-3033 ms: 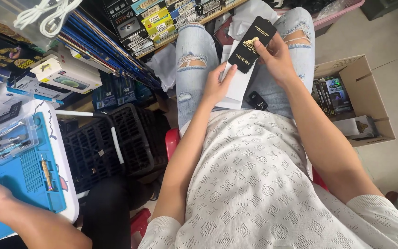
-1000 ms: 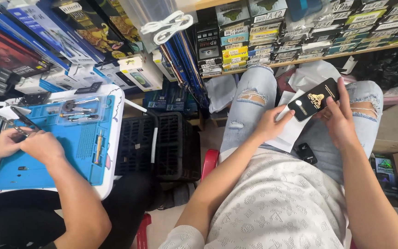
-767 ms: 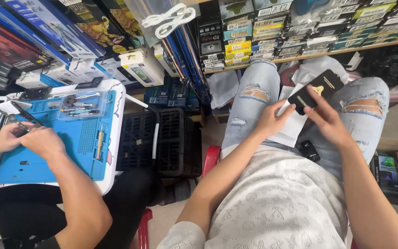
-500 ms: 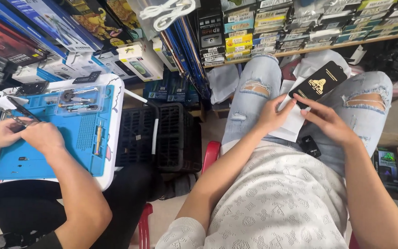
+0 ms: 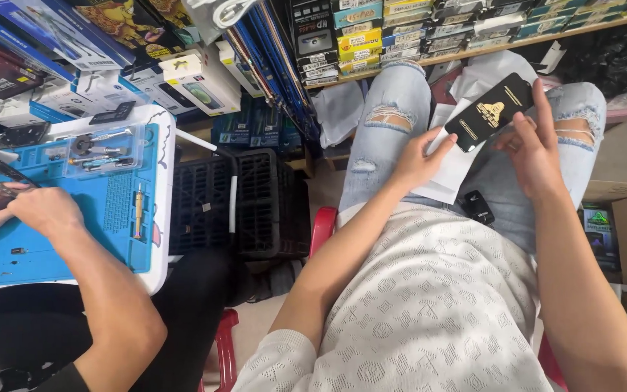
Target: Unboxing a mobile phone replacement part and inspecting the included documentation.
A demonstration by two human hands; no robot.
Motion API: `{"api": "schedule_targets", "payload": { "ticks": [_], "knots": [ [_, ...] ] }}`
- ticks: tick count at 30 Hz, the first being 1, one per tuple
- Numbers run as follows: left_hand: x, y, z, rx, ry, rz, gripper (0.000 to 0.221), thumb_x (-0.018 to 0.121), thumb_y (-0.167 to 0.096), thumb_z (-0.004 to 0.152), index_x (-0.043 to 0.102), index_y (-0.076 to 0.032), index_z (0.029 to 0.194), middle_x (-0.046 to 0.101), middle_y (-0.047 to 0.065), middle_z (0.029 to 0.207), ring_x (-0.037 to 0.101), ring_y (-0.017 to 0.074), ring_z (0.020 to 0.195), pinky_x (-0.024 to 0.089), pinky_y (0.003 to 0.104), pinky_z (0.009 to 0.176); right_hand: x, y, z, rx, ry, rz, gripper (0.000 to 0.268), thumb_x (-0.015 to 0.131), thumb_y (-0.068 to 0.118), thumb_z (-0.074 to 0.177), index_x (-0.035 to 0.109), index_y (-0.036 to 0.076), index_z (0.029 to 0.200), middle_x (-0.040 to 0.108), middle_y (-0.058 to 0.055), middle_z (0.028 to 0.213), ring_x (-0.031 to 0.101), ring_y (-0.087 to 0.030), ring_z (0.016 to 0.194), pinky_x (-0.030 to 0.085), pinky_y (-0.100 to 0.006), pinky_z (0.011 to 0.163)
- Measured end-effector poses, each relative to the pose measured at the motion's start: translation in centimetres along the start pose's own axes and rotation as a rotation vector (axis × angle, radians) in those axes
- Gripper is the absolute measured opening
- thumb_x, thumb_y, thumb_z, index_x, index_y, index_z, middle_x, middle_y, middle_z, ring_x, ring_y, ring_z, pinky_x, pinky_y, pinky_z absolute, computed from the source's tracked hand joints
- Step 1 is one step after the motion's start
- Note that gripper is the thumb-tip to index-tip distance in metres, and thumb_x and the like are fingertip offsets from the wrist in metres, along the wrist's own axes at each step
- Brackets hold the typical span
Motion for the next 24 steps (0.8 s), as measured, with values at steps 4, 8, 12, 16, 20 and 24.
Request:
{"api": "schedule_targets", "payload": {
  "ticks": [4, 8, 12, 16, 20, 24],
  "knots": [
    [0.5, 3.2, 1.6, 0.053, -0.063, 0.019, 0.080, 0.059, -0.057, 0.085, 0.061, 0.004, 0.136, 0.062, 0.019, 0.143, 0.056, 0.0262, 0.137, 0.041, 0.034, 0.115, -0.9, -2.8, 1.2, -0.062, -0.042, -0.091, 0.065, 0.058, 0.028, 0.111, 0.031, 0.031, 0.170, 0.051, 0.003, 0.096, 0.051, -0.006, 0.079, 0.054, -0.027, 0.083],
    [0.6, 4.0, 1.6, 0.211, -0.142, -0.071, 0.050, 0.068, -0.044, 0.101, 0.070, -0.002, 0.128, 0.071, 0.023, 0.123, 0.059, 0.0325, 0.130, 0.047, 0.045, 0.112, 0.7, -1.3, 0.0, -0.243, 0.136, -0.248, 0.042, 0.056, 0.014, 0.114, 0.055, 0.020, 0.156, 0.064, -0.014, 0.095, 0.065, -0.021, 0.078, 0.057, -0.036, 0.077],
    [-0.6, 5.4, 2.5, 0.253, -0.174, -0.112, 0.043, 0.068, -0.037, 0.104, 0.069, -0.004, 0.130, 0.071, 0.021, 0.125, 0.059, 0.0276, 0.130, 0.046, 0.044, 0.112, 4.1, 4.0, -2.8, -0.180, 0.327, -0.312, 0.038, 0.064, 0.016, 0.104, 0.067, 0.017, 0.141, 0.069, -0.015, 0.092, 0.063, -0.020, 0.081, 0.055, -0.040, 0.081],
    [-0.8, 4.0, 1.6, 0.223, -0.188, -0.091, 0.044, 0.067, -0.036, 0.104, 0.069, 0.001, 0.129, 0.069, 0.025, 0.125, 0.059, 0.0303, 0.129, 0.046, 0.045, 0.111, 2.7, 1.8, -1.9, -0.098, 0.390, -0.352, 0.032, 0.066, 0.020, 0.101, 0.075, 0.016, 0.131, 0.074, -0.016, 0.091, 0.067, -0.026, 0.078, 0.055, -0.046, 0.083],
    [0.3, 4.4, 1.7, 0.188, -0.189, -0.079, 0.041, 0.069, -0.040, 0.102, 0.071, -0.008, 0.127, 0.073, 0.016, 0.118, 0.063, 0.0248, 0.124, 0.049, 0.041, 0.108, 1.9, 0.7, -1.4, -0.055, 0.353, -0.320, 0.028, 0.061, 0.019, 0.105, 0.074, 0.010, 0.129, 0.071, -0.017, 0.088, 0.064, -0.024, 0.082, 0.050, -0.039, 0.080],
    [0.7, 1.1, 0.1, 0.151, -0.155, -0.103, 0.053, 0.070, -0.048, 0.099, 0.069, -0.004, 0.130, 0.071, 0.020, 0.123, 0.061, 0.0304, 0.130, 0.048, 0.043, 0.110, 0.5, -1.0, -0.1, -0.117, 0.214, -0.228, 0.035, 0.055, 0.025, 0.112, 0.068, 0.011, 0.142, 0.065, -0.015, 0.089, 0.063, -0.022, 0.080, 0.050, -0.034, 0.080]
  ]
}}
Point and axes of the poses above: each hand's wrist, its own z-axis towards the middle knuckle, its own x-axis out of the palm, y = z × x, the point moved 3 cm from there along z, towards the middle knuckle
